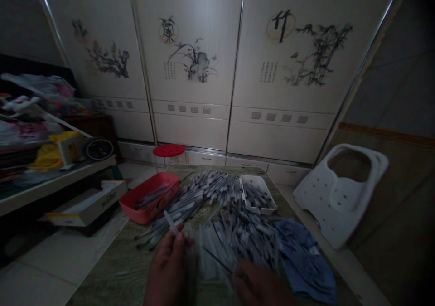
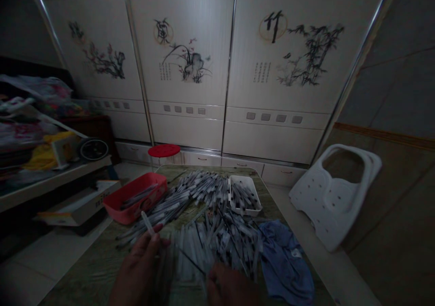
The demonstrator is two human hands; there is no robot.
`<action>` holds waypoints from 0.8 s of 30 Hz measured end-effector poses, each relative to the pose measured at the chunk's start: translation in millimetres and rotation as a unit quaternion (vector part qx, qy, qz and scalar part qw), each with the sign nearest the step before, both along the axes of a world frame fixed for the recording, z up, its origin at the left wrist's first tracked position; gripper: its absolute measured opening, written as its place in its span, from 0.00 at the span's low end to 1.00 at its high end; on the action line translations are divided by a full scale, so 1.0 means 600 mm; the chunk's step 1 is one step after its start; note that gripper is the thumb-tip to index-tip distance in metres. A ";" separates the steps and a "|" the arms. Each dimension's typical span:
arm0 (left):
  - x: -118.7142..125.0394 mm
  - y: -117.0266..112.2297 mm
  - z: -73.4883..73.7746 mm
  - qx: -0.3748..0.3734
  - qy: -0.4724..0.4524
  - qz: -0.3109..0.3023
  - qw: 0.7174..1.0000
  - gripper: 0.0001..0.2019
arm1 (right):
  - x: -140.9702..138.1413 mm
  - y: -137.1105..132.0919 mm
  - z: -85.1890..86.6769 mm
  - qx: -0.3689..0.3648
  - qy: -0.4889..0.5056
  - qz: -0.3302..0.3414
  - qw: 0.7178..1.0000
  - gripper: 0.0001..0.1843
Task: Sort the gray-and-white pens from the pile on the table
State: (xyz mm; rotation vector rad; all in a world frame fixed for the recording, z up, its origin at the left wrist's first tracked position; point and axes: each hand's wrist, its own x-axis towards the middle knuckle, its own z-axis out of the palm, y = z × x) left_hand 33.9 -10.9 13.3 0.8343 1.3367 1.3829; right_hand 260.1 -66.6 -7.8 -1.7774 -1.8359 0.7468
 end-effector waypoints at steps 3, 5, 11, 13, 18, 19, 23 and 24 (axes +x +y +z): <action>-0.007 0.012 0.001 0.052 0.148 -0.013 0.988 0.19 | 0.029 0.013 0.041 0.001 -0.079 -0.021 0.997 0.11; -0.001 0.015 -0.007 0.080 0.209 -0.055 0.973 0.18 | 0.040 0.029 0.063 0.000 -0.121 -0.049 0.991 0.13; 0.018 0.019 -0.044 0.099 0.361 -0.139 0.917 0.25 | 0.050 0.101 0.090 0.029 -0.181 -0.090 0.979 0.18; 0.017 0.021 -0.046 0.102 0.397 -0.151 0.900 0.26 | 0.046 0.125 0.095 0.038 -0.189 -0.083 0.978 0.19; 0.007 0.021 -0.042 0.145 0.461 -0.148 0.863 0.20 | 0.028 0.178 0.106 0.038 -0.207 -0.044 0.977 0.15; 0.004 0.021 -0.043 0.151 0.474 -0.138 0.856 0.20 | 0.024 0.185 0.107 0.037 -0.210 -0.038 0.976 0.14; -0.001 0.022 -0.053 0.122 0.525 -0.102 0.836 0.22 | 0.012 0.199 0.110 0.040 -0.216 -0.023 0.975 0.12; -0.001 0.022 -0.056 0.108 0.532 -0.105 0.833 0.22 | 0.009 0.199 0.110 0.045 -0.216 -0.020 0.975 0.12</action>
